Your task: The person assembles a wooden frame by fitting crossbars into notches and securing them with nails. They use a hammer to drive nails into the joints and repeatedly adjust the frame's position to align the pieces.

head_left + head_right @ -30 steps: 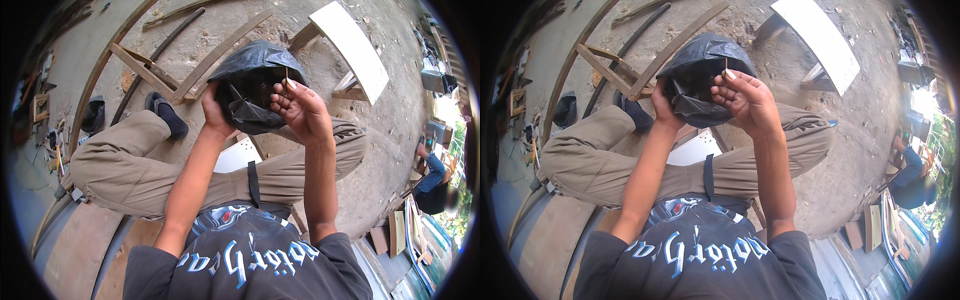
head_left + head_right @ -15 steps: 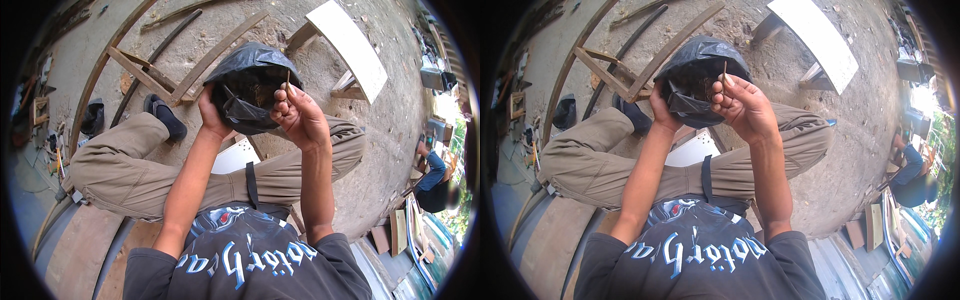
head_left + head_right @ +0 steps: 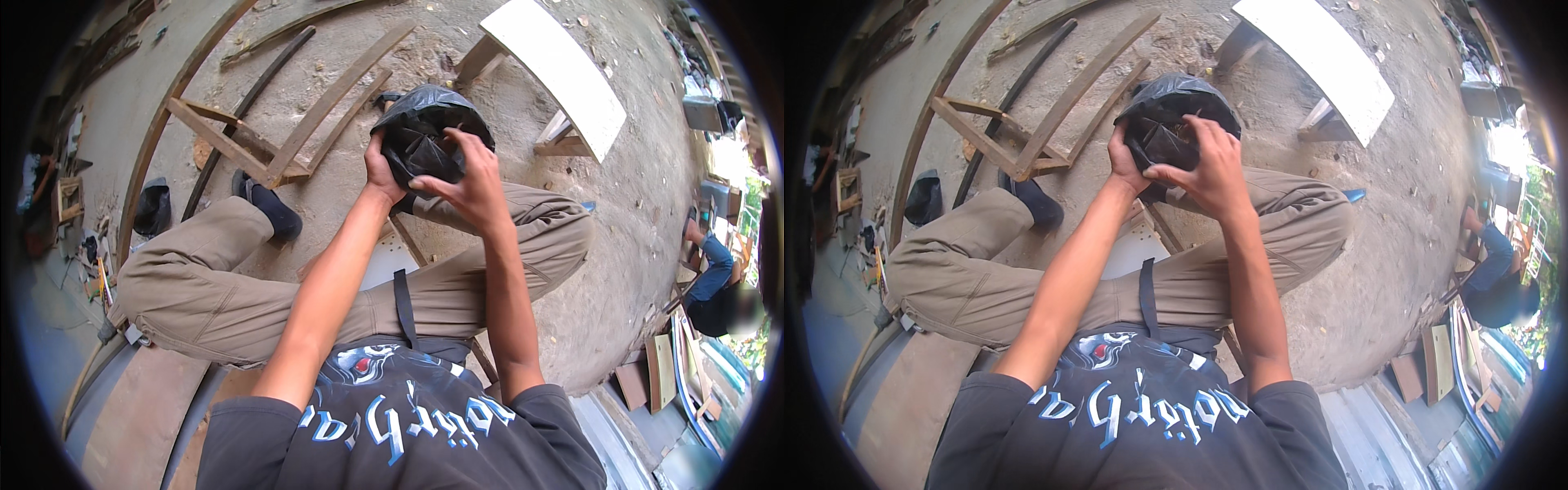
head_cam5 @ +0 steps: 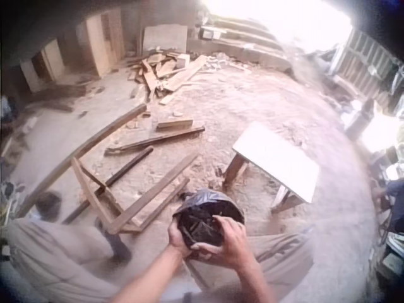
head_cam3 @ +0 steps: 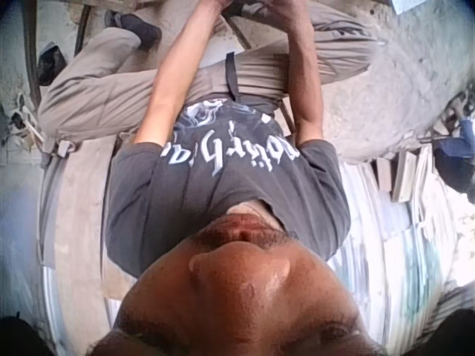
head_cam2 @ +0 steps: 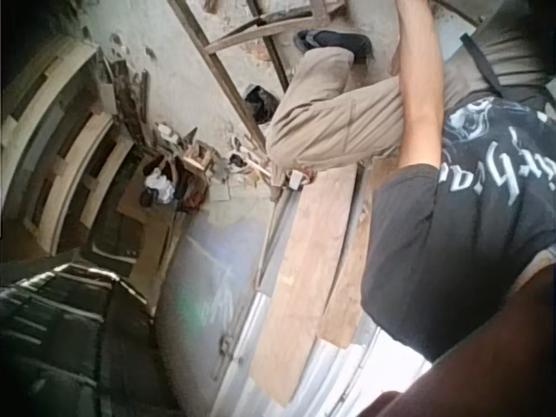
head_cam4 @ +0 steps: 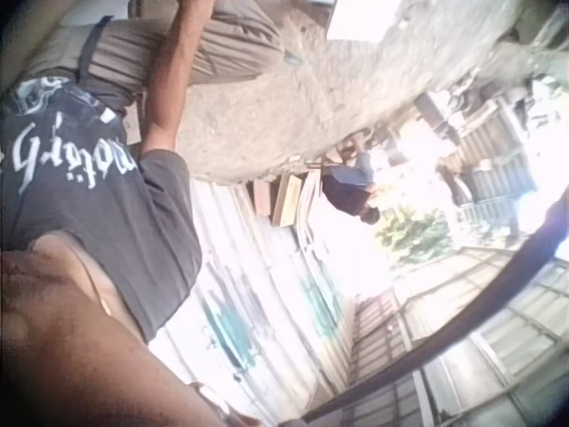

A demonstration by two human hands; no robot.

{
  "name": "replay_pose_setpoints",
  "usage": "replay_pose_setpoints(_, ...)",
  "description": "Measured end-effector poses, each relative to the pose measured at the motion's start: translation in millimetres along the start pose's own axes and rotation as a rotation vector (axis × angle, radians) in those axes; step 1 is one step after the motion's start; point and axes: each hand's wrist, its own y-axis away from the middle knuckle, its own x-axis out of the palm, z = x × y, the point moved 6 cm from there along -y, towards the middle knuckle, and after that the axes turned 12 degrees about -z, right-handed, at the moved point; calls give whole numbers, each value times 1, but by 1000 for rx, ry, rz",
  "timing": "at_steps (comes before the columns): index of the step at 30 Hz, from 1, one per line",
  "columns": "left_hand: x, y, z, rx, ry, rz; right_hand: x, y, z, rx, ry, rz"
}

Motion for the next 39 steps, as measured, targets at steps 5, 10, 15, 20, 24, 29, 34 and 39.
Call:
replay_pose_setpoints(5, 39, -54, 31, -18, 52, 116, 1, -15, -59, 8, 113, -168)
replay_pose_setpoints(10, 26, -111, 36, 120, -345, -201, 16, -48, -104, -58, 305, -180)
replay_pose_setpoints(15, -66, -46, 41, 25, -761, -378, 49, 0, -192, 232, 609, -72)
replay_pose_setpoints(20, -49, 83, -28, -34, -793, -244, 76, -40, -98, 181, -88, -172)
replay_pose_setpoints(24, -61, 136, -75, 203, -780, -243, 90, -39, 15, 255, -700, 7)
replay_pose_setpoints(29, -115, 189, -137, 626, -753, -535, 114, -8, 112, 204, -786, 346)
replay_pose_setpoints(34, -91, 214, -158, 1013, -936, -414, 137, 27, 165, -61, -601, 383)
replay_pose_setpoints(39, -104, 221, -155, 1040, -911, -464, 144, 48, 170, -35, -456, 348)
